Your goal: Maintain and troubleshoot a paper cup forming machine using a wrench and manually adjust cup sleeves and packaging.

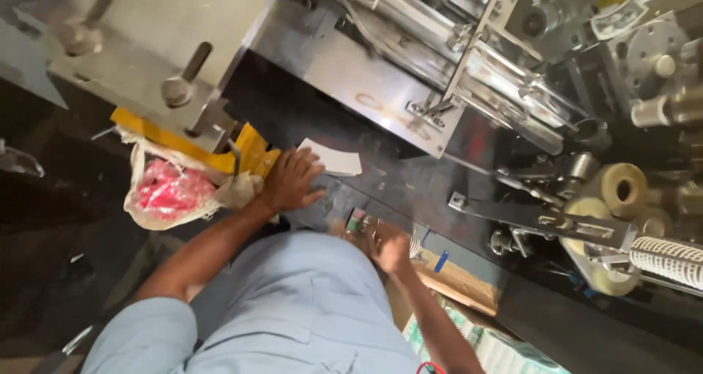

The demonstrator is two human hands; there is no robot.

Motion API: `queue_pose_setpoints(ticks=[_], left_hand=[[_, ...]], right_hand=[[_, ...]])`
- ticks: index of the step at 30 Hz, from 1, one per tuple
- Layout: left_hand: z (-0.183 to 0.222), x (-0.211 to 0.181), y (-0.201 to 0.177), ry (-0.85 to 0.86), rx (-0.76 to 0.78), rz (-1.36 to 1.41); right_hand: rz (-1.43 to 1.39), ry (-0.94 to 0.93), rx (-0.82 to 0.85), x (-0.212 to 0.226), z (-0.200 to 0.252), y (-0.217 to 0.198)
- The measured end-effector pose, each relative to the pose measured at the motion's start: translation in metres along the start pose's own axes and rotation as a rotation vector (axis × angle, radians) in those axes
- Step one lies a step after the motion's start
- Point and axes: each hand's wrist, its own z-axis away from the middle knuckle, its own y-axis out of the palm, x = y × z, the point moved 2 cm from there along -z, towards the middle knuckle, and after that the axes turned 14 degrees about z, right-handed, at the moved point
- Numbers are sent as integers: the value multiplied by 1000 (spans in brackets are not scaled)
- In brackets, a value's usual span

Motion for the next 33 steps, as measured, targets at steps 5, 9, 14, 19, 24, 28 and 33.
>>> queue_pose_setpoints(ticks=[5,9,14,19,24,28,33], left_hand=[[20,-26,-6,67,-59,101],[18,-37,-7,44,-98,174],[5,-53,-14,53,-132,241],[7,-63,-15,2,-124,315],[8,-65,-11,-41,-135,337],[2,-67,-10,-85,-108,376],[-2,-63,-5,-117,-85,411]], right_hand=[[-82,166,468,49,-21,-34],[159,236,843,42,-25,13],[225,191,721,2,18,107],[75,156,638,29,-27,-3],[-198,248,198,27,-44,-57],[-242,366,233,23,-51,-76],[-222,417,228,21,-49,-77]])
